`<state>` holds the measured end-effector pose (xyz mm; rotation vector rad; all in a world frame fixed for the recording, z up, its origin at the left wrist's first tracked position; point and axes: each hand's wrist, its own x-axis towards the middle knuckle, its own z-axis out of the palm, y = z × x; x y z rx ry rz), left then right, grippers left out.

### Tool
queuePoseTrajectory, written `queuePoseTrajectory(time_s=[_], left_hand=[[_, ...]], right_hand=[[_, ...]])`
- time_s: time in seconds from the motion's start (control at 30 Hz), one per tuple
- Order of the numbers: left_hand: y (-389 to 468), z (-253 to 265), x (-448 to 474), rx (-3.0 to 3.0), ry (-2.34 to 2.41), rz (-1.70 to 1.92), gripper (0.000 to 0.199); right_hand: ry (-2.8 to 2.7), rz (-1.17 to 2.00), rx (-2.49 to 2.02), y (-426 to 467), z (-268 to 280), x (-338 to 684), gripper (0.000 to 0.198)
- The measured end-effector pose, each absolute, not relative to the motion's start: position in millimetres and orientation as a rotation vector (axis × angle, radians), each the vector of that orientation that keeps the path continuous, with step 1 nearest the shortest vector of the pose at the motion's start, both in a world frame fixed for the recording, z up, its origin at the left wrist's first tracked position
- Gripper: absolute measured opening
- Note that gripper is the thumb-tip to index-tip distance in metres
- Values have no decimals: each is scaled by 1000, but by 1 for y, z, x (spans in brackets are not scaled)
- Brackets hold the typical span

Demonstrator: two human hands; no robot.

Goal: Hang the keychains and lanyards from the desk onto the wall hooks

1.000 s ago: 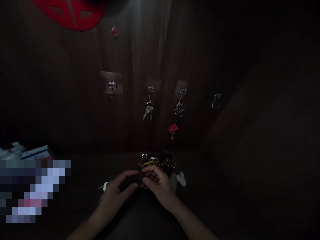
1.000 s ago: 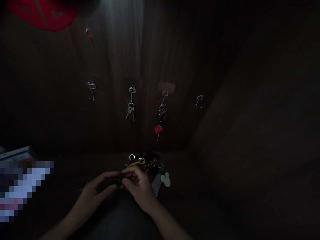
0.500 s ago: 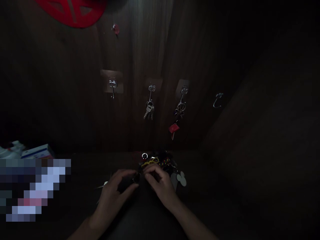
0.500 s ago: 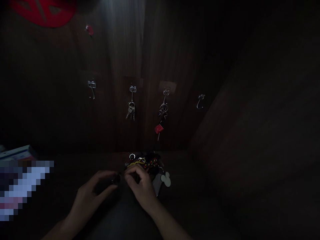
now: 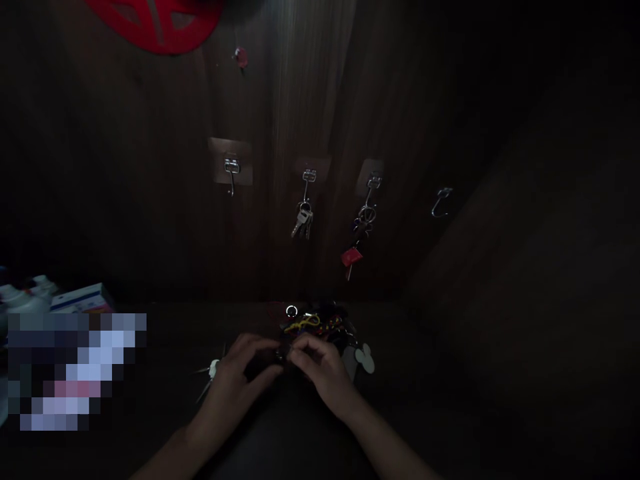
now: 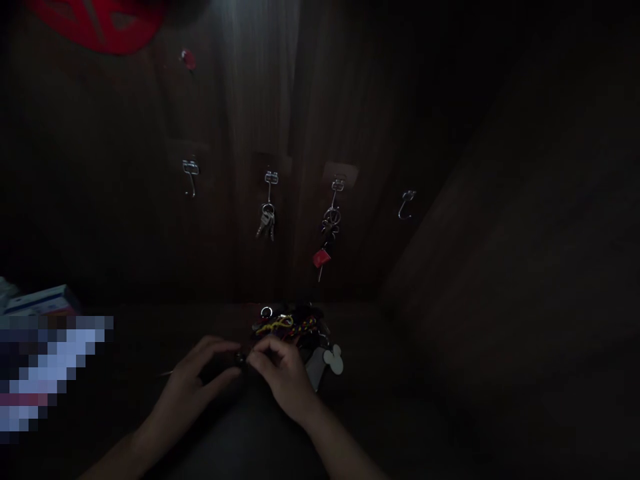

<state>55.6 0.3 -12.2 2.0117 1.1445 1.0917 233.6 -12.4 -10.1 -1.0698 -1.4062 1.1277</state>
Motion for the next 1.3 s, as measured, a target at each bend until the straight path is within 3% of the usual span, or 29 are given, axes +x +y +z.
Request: queuePoseTrajectory(time_s=[0.47, 0.73, 1.07, 1.3], left_hand=[[0, 2, 58, 1502, 1035, 929, 15], [-3, 5, 57, 1511, 953, 885, 20], [-2, 0, 59, 1580, 996, 977, 8], [-1, 3, 57, 1698, 1066, 1100, 8]], right_hand=[[-1261, 1428, -965, -13, -12, 234, 23], [-1381, 1255, -1043, -14, -10, 232, 28], [-1560, 826, -1121, -19, -16, 232, 12], [-1580, 849, -1109, -21, -12, 233, 9]])
